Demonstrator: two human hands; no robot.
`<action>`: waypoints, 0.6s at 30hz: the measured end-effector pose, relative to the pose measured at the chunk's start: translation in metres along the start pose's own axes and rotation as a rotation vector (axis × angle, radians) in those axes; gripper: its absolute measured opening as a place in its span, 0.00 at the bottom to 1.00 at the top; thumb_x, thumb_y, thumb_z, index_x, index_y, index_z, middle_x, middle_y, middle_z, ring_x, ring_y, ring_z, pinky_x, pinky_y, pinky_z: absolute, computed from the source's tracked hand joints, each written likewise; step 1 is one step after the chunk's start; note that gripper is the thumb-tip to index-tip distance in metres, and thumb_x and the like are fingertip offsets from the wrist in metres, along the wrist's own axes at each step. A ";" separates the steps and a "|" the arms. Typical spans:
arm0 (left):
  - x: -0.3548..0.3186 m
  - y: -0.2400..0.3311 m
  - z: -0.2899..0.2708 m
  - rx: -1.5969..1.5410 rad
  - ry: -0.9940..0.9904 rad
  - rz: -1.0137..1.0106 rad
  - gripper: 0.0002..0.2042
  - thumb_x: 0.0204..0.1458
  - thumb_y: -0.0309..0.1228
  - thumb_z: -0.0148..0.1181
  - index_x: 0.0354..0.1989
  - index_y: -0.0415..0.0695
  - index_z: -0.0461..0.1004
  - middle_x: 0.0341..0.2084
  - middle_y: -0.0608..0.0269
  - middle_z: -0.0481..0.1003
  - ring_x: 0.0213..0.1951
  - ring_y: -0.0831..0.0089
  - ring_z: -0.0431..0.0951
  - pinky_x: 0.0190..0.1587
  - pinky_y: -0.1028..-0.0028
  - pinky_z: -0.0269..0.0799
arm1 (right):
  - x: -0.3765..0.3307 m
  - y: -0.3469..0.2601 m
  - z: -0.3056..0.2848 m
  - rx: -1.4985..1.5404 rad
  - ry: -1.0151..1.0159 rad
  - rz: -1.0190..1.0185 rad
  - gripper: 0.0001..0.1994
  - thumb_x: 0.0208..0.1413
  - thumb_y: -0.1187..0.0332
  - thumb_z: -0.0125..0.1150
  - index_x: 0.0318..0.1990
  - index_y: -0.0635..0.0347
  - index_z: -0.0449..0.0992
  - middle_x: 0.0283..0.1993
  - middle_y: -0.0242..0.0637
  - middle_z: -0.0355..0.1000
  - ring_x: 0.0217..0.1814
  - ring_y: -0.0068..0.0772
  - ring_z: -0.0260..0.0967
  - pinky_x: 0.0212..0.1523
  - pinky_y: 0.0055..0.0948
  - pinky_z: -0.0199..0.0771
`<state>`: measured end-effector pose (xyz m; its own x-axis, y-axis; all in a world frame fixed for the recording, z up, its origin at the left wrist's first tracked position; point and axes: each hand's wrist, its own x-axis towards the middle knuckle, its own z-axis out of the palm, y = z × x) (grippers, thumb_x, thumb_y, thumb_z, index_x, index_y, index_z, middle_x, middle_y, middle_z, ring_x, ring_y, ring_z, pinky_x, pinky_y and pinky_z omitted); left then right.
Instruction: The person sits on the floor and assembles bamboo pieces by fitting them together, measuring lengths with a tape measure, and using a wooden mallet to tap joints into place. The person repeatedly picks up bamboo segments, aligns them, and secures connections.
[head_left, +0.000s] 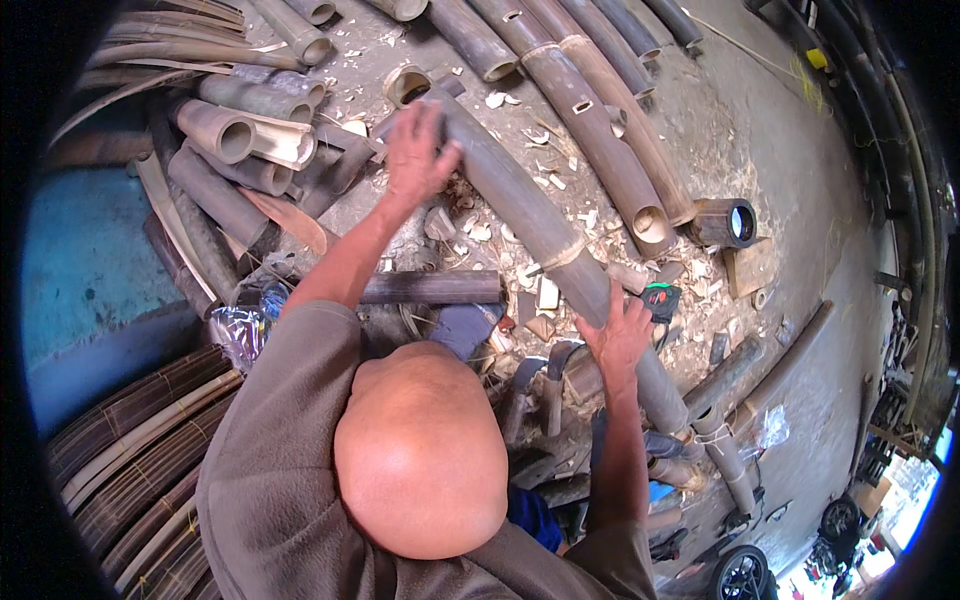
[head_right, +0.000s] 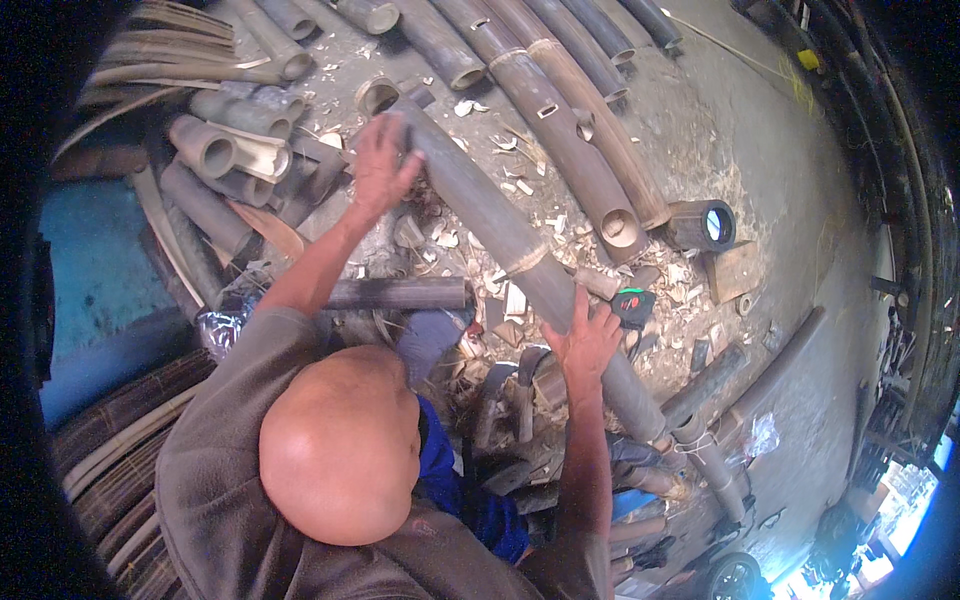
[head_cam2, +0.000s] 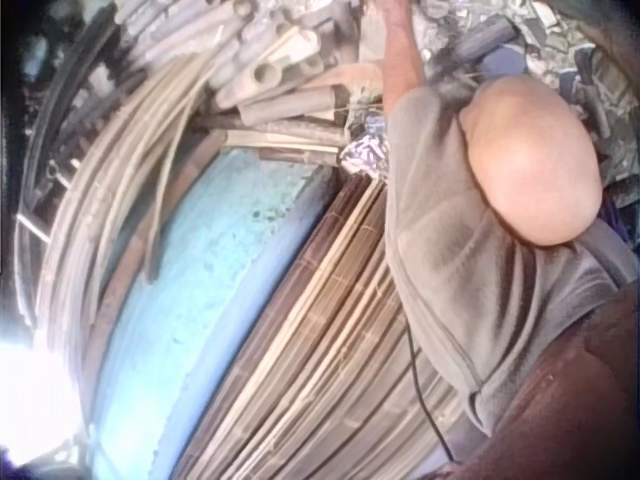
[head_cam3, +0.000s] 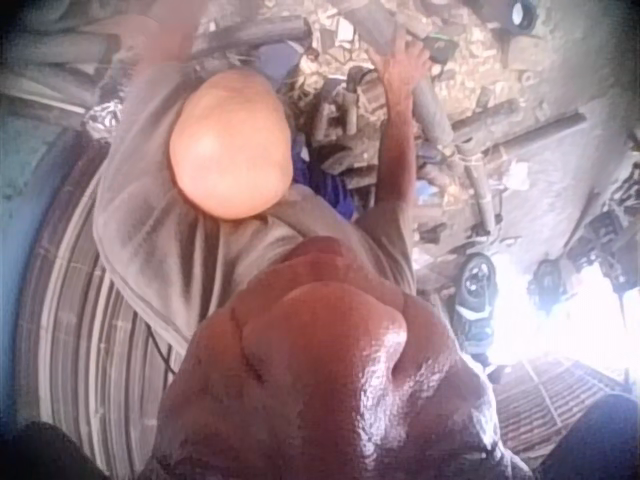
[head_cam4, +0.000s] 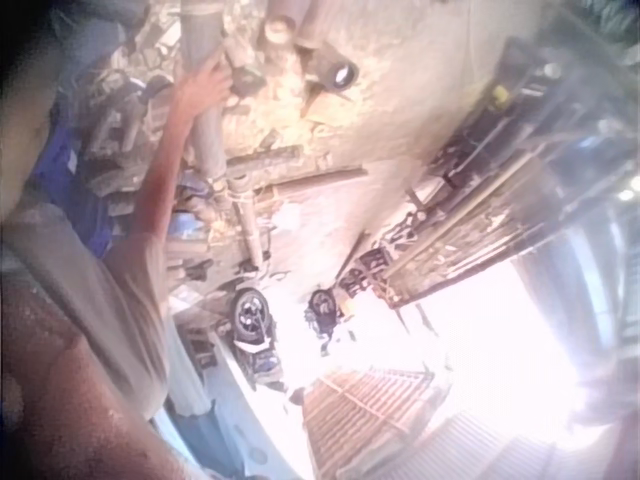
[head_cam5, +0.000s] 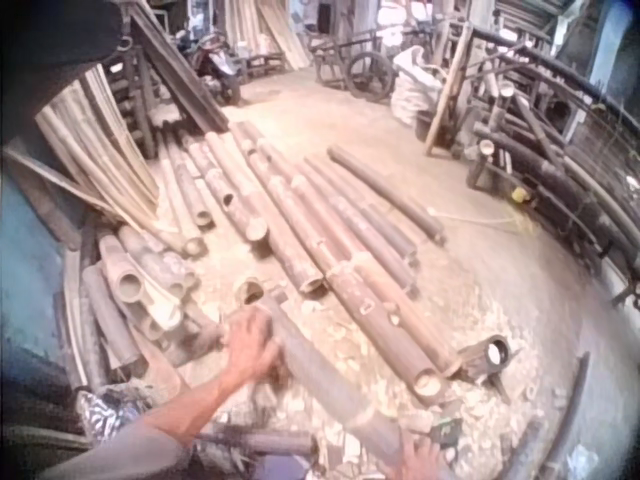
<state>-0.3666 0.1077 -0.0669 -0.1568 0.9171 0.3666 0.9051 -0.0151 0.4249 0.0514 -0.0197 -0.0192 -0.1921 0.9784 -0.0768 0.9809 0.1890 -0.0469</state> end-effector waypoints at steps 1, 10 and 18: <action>-0.002 0.018 0.003 -0.034 -0.038 0.059 0.34 0.60 0.54 0.58 0.71 0.49 0.63 0.69 0.43 0.59 0.74 0.43 0.51 0.75 0.39 0.43 | 0.000 -0.001 -0.001 0.004 -0.013 0.003 0.50 0.37 0.40 0.78 0.72 0.41 0.66 0.47 0.43 0.68 0.47 0.50 0.66 0.46 0.51 0.67; 0.003 0.045 0.013 0.078 -0.434 0.195 0.32 0.62 0.63 0.51 0.67 0.57 0.70 0.70 0.53 0.60 0.76 0.43 0.46 0.73 0.29 0.37 | 0.027 -0.007 -0.010 0.774 0.234 0.175 0.27 0.58 0.51 0.69 0.59 0.58 0.78 0.48 0.49 0.73 0.51 0.43 0.72 0.47 0.44 0.70; 0.011 0.047 0.013 0.096 -0.477 0.191 0.32 0.62 0.64 0.51 0.67 0.57 0.70 0.71 0.52 0.59 0.77 0.43 0.43 0.73 0.28 0.34 | 0.089 0.028 0.090 1.386 0.613 0.509 0.16 0.66 0.66 0.62 0.24 0.58 0.72 0.18 0.24 0.64 0.16 0.20 0.62 0.16 0.26 0.60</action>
<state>-0.3210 0.1225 -0.0533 0.1918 0.9814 0.0026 0.9357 -0.1837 0.3013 0.0591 0.0656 -0.1171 0.5075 0.8616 0.0114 0.0852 -0.0370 -0.9957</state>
